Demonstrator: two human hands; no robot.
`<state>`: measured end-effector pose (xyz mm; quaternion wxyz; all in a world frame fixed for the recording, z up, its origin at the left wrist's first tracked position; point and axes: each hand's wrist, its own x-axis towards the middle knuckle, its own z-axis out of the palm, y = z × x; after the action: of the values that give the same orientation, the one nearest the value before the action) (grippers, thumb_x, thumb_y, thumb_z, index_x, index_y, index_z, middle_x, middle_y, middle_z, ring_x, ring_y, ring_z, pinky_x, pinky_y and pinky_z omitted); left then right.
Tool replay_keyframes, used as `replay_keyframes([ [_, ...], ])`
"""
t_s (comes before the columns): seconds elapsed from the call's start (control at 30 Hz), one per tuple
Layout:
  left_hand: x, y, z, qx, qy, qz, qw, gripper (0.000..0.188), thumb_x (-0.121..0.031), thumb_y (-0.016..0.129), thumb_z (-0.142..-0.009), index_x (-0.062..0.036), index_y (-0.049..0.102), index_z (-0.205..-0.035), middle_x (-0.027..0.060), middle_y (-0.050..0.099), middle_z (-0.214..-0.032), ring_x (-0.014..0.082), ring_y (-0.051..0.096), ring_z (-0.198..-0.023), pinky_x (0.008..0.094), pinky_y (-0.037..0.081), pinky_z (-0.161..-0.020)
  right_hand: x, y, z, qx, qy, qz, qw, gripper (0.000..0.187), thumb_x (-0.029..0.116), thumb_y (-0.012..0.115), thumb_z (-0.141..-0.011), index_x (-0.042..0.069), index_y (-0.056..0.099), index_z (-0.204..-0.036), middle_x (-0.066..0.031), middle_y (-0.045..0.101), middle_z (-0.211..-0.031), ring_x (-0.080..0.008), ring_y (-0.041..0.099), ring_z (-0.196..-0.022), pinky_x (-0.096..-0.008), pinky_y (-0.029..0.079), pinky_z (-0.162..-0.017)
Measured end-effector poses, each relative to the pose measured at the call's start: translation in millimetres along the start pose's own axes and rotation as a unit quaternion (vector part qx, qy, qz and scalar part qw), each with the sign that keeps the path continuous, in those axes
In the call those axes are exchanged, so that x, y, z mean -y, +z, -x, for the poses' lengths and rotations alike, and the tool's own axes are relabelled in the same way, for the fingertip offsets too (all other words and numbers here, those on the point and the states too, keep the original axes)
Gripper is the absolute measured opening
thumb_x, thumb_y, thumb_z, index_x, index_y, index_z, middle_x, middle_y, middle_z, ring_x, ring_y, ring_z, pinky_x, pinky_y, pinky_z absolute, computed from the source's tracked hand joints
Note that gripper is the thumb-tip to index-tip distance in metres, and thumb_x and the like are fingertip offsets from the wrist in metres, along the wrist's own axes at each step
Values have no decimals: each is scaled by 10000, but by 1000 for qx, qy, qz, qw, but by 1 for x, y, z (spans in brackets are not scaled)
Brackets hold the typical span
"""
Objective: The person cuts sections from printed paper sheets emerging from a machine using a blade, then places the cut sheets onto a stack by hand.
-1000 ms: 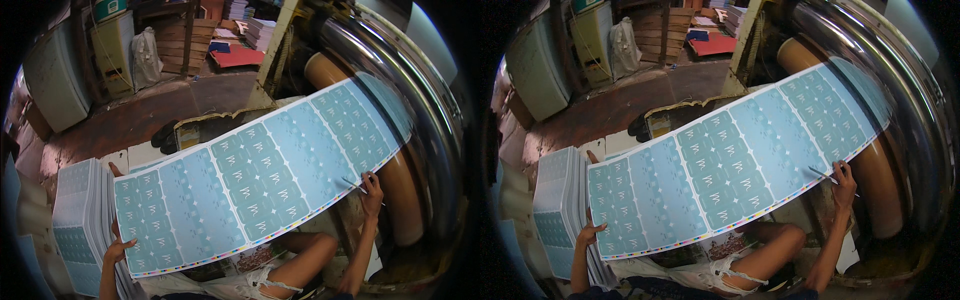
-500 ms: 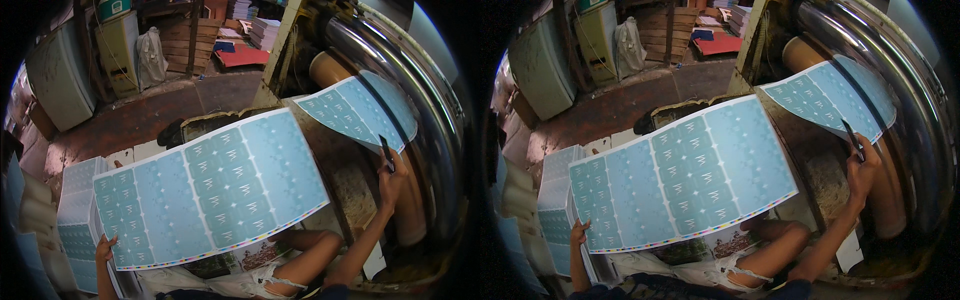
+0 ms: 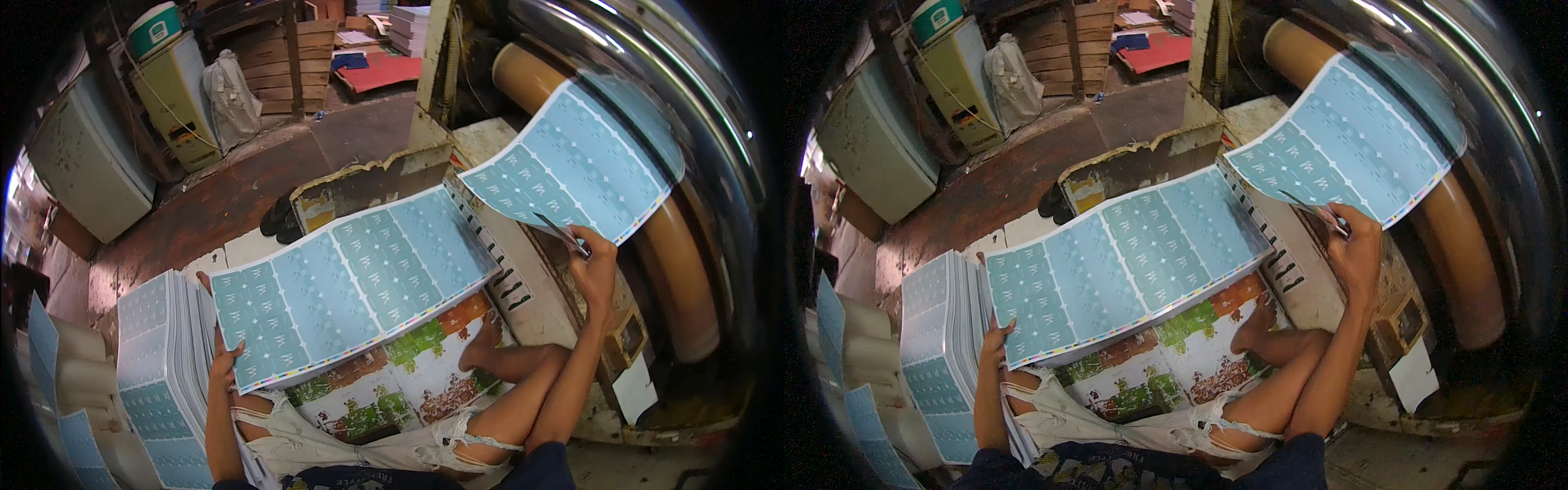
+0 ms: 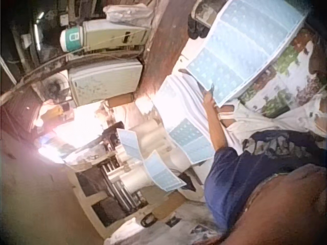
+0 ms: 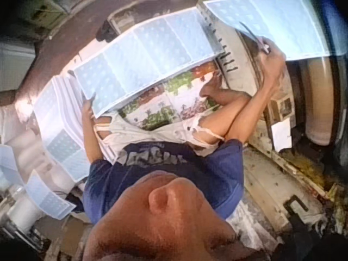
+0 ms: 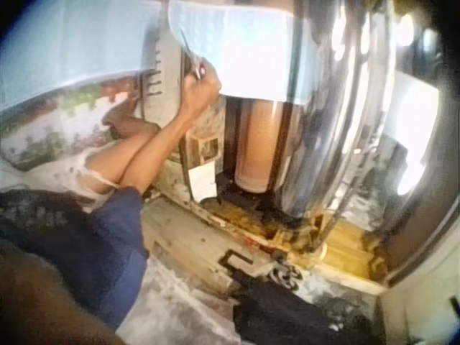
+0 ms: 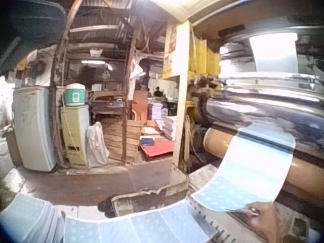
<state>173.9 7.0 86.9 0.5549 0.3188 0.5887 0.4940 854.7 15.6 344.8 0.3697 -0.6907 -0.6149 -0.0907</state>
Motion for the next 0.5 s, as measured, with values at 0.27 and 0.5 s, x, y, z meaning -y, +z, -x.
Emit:
replay_keyframes([
  [0.27, 58, 0, -56, -76, 34, -173, 981, 618, -215, 828, -758, 43, 533, -1235, 133, 647, -1118, 223, 613, -961, 348, 485, -853, 12, 31, 5, 51, 6, -50, 997, 211, 29, 651, -737, 0, 718, -935, -181, 690, -784, -238, 589, -589, -345, 481, -610],
  [0.5, 61, 99, 12, -53, -21, -733, 678, 1529, -425, 957, -378, 6, 23, -1509, 399, 12, -1502, 503, 103, -1418, 512, 224, -1136, 12, 39, 13, 152, 1, -49, 987, 192, 50, 682, -735, 2, 734, -913, -151, 687, -713, -179, 541, -547, -319, 459, -565],
])
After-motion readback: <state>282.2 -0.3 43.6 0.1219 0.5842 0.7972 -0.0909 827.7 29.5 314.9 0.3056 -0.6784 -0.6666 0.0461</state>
